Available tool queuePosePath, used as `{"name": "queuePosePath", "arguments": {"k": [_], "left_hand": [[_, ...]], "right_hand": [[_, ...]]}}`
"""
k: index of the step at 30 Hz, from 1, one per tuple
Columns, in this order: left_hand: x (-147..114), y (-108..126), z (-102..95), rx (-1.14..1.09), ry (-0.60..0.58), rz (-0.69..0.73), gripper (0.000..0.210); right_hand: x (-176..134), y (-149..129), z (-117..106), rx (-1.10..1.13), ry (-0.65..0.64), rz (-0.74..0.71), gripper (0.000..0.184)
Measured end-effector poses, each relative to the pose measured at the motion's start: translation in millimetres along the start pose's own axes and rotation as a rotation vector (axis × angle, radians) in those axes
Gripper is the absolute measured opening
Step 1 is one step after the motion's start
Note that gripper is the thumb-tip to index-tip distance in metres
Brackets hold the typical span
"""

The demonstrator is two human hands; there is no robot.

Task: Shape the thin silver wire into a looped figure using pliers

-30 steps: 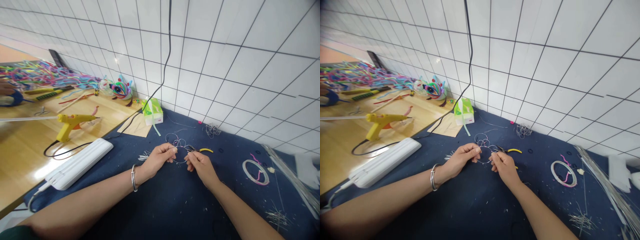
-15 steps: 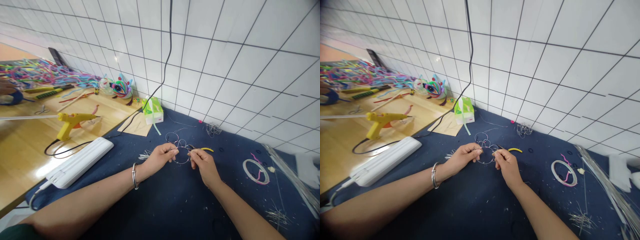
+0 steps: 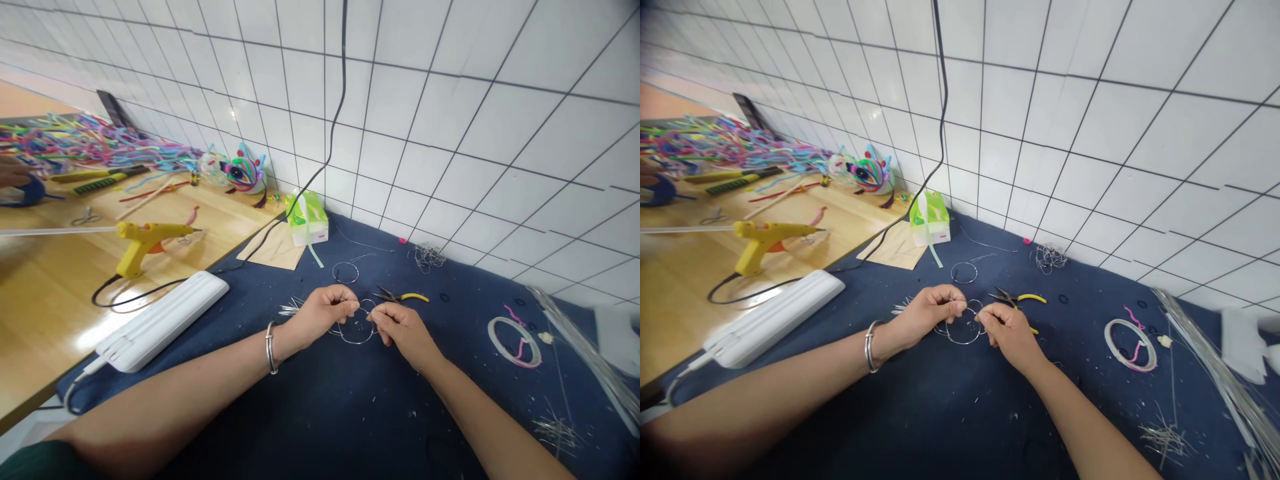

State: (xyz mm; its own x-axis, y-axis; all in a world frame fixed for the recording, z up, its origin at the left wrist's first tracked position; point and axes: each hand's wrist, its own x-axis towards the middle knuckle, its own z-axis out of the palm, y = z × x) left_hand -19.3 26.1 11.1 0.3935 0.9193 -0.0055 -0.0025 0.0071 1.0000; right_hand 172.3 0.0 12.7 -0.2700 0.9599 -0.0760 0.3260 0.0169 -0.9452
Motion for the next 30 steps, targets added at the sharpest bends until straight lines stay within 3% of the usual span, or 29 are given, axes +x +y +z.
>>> {"name": "queuePosePath", "arguments": {"k": [7,17,21,25,30], "left_hand": [[1,-1,-2.4,-0.002,-0.163,-0.074,0.014],[-5,-2,10.7,-0.079,0.083,-0.019,0.014],[-4,-4,10.5,-0.120,0.128,-0.021,0.014],[-3,-6,10.0,-0.199,0.196,-0.009,0.016],[-2,-7,8.8,-0.225,0.144,-0.026,0.016]], "right_hand": [[0,-4,0,-0.122,0.025,-0.021,0.022],[-3,0,13,0.123,0.124,0.049,0.022],[-5,1,21,0.313,0.077,0.099,0.023],[-7,0,24,0.330,0.032,0.121,0.023],[-8,-1,23,0.290,0.040,0.098,0.023]]}}
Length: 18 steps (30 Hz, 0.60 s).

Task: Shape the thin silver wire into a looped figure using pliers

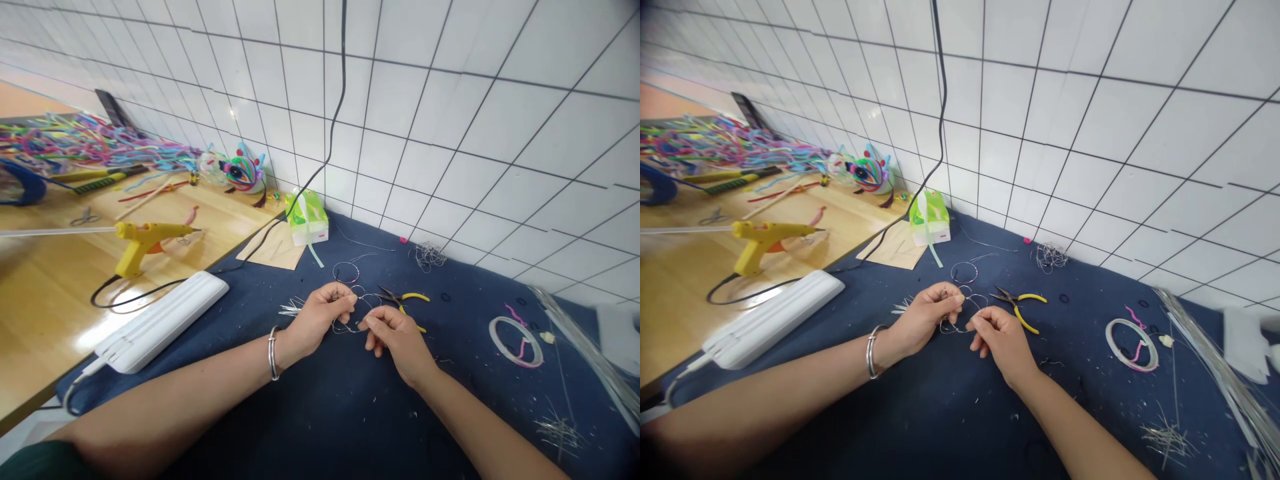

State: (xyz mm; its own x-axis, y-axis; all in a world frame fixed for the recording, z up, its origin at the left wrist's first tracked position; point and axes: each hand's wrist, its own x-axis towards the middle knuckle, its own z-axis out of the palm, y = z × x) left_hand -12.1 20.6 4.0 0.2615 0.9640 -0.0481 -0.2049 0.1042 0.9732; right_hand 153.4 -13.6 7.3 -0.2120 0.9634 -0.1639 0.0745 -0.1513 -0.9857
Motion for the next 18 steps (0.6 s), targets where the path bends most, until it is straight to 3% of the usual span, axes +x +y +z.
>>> {"name": "queuePosePath", "arguments": {"k": [9,13,18], "left_hand": [[1,14,-6.1,0.268,-0.203,0.053,0.018],[-3,11,-3.7,0.276,-0.166,0.056,0.017],[-2,7,-2.4,0.169,-0.081,0.047,0.015]], "right_hand": [[-2,-13,-6,-0.417,0.135,-0.128,0.016],[-2,-11,-4,-0.468,0.095,-0.208,0.015],[-1,-8,-5,-0.295,0.026,-0.118,0.016]]}}
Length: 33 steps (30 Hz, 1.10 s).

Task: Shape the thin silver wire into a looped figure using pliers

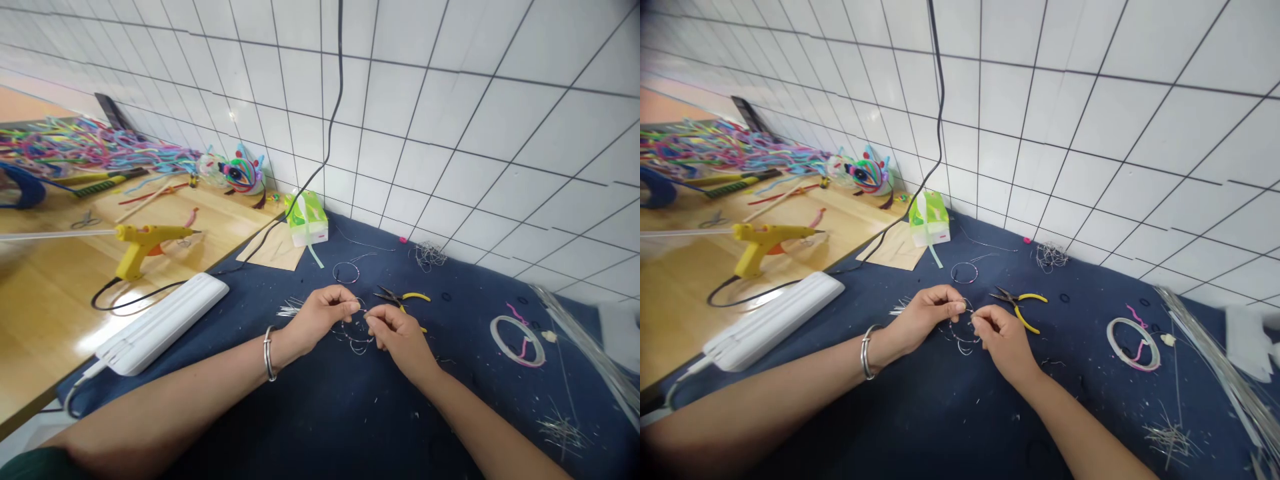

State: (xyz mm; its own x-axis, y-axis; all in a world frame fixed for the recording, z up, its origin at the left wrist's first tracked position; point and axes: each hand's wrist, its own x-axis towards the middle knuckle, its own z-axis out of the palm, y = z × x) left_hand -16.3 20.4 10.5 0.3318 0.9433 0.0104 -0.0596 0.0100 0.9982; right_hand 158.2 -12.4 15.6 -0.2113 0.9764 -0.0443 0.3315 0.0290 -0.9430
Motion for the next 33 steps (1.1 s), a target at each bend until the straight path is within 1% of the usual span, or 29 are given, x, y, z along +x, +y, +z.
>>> {"name": "queuePosePath", "arguments": {"k": [3,5,7,10,12,14,15,16,17,19,20,21,23,25,26,28,30,33], "left_hand": [[2,-1,-0.8,0.004,0.000,-0.027,0.016],[3,-1,-1.9,0.070,-0.012,0.005,0.018],[2,1,-3.0,0.201,-0.026,0.117,0.014],[-3,5,-4.0,0.471,-0.053,0.371,0.014],[-7,8,-4.1,0.645,-0.100,0.521,0.015],[-9,10,-4.2,0.739,-0.142,0.601,0.016],[-10,10,-4.3,0.739,-0.143,0.598,0.016],[-9,10,-4.6,0.703,-0.130,0.564,0.015],[-7,10,-5.0,0.638,-0.106,0.500,0.014],[-3,7,-6.2,0.436,-0.066,0.301,0.014],[0,5,-7.1,0.319,-0.068,0.188,0.015],[2,3,-8.0,0.194,-0.090,0.077,0.016],[6,-2,-9.7,-0.012,-0.140,-0.084,0.016],[8,-4,-11.0,-0.124,-0.179,-0.173,0.016],[8,-5,-11.5,-0.142,-0.189,-0.187,0.016],[8,-4,-11.9,-0.114,-0.188,-0.151,0.016],[7,-1,-12.1,-0.009,-0.163,-0.053,0.016],[3,6,-12.3,0.267,-0.113,0.171,0.016]], "right_hand": [[0,-1,-2,-0.016,0.035,0.015,0.016],[-1,-2,-3,-0.038,0.053,0.014,0.016],[-1,-2,-4,-0.041,0.057,0.017,0.016],[-1,-2,-3,-0.023,0.065,0.029,0.016],[-1,-3,-3,-0.021,0.071,0.032,0.016],[-1,-4,-3,-0.041,0.068,0.020,0.015],[-2,-5,-3,-0.056,0.064,0.008,0.015],[-2,-5,-3,-0.072,0.058,-0.005,0.015],[-2,-5,-4,-0.087,0.049,-0.020,0.015],[-2,-4,-4,-0.103,0.019,-0.048,0.015],[-1,-4,-5,-0.103,0.002,-0.060,0.015],[-1,-3,-5,-0.103,-0.011,-0.069,0.014],[1,-1,-5,-0.100,-0.026,-0.076,0.014],[2,1,-5,-0.100,-0.023,-0.071,0.014],[2,1,-5,-0.104,-0.017,-0.065,0.014],[2,0,-5,-0.112,-0.002,-0.049,0.014],[1,-2,-6,-0.123,0.013,-0.037,0.014],[0,-5,-7,-0.143,0.036,-0.041,0.014]]}}
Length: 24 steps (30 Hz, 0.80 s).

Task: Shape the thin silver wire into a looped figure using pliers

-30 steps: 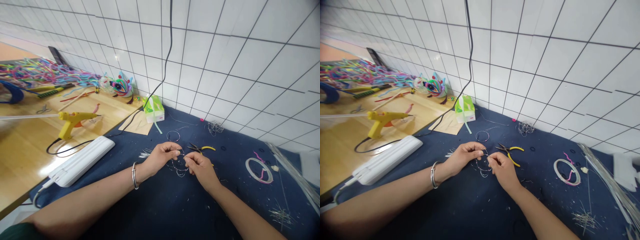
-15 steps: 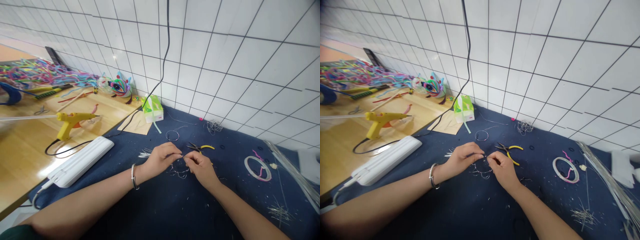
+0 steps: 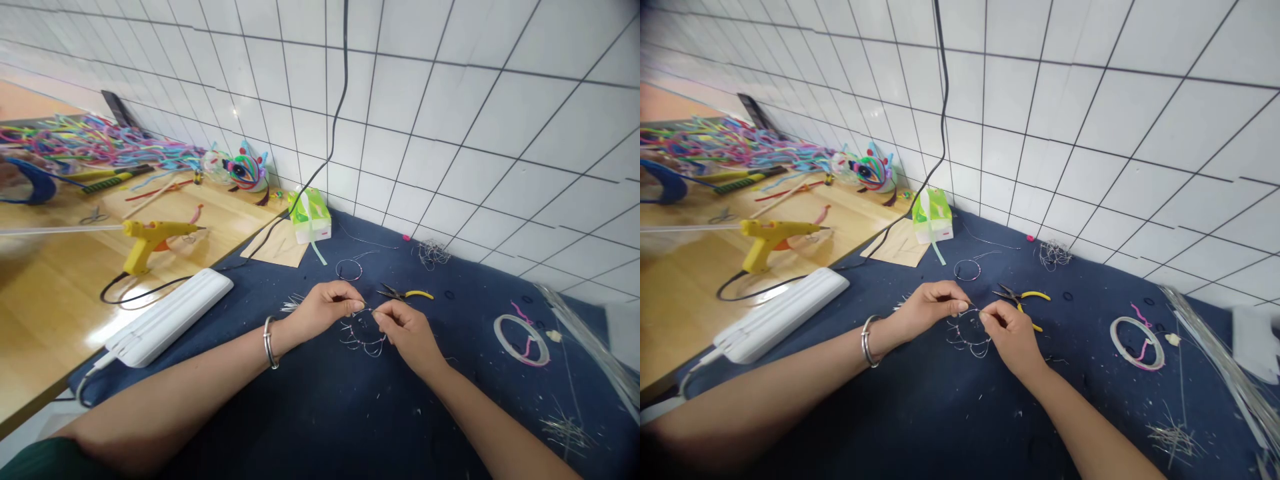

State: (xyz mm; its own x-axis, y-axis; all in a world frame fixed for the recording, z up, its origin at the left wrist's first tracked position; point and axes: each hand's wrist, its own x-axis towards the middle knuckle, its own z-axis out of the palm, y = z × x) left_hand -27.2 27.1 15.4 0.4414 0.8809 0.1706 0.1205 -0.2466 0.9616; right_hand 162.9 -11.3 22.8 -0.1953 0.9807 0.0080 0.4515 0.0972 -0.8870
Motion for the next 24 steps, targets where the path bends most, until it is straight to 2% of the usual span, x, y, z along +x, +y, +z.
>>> {"name": "queuePosePath", "arguments": {"k": [3,5,6,8,11,14,17,20,22,24], "left_hand": [[-4,6,-0.6,0.286,-0.031,0.254,0.016],[-6,7,0.2,0.354,-0.069,0.317,0.017],[-6,7,1.0,0.331,-0.066,0.285,0.017],[-5,2,2.6,0.167,-0.034,0.116,0.017],[0,-7,4.1,-0.244,-0.089,-0.203,0.019],[3,-12,4.2,-0.428,-0.147,-0.323,0.019],[1,-7,4.3,-0.245,-0.098,-0.202,0.018],[-4,4,4.6,0.198,-0.042,0.081,0.017],[-7,9,4.7,0.414,-0.068,0.246,0.018],[-8,11,4.7,0.480,-0.063,0.284,0.018]], "right_hand": [[-1,-2,0,-0.001,0.011,0.004,0.016],[-1,-2,1,0.008,0.014,0.010,0.017],[-1,-2,1,0.011,0.015,0.008,0.017],[-1,-1,2,0.010,0.014,-0.007,0.017],[0,1,1,-0.008,0.001,-0.032,0.016],[2,3,0,-0.025,-0.020,-0.034,0.016],[2,3,0,-0.020,-0.019,-0.021,0.015],[1,0,0,-0.004,0.003,0.005,0.016],[0,-2,1,0.010,0.022,0.027,0.017],[0,-1,1,0.033,0.045,0.045,0.017]]}}
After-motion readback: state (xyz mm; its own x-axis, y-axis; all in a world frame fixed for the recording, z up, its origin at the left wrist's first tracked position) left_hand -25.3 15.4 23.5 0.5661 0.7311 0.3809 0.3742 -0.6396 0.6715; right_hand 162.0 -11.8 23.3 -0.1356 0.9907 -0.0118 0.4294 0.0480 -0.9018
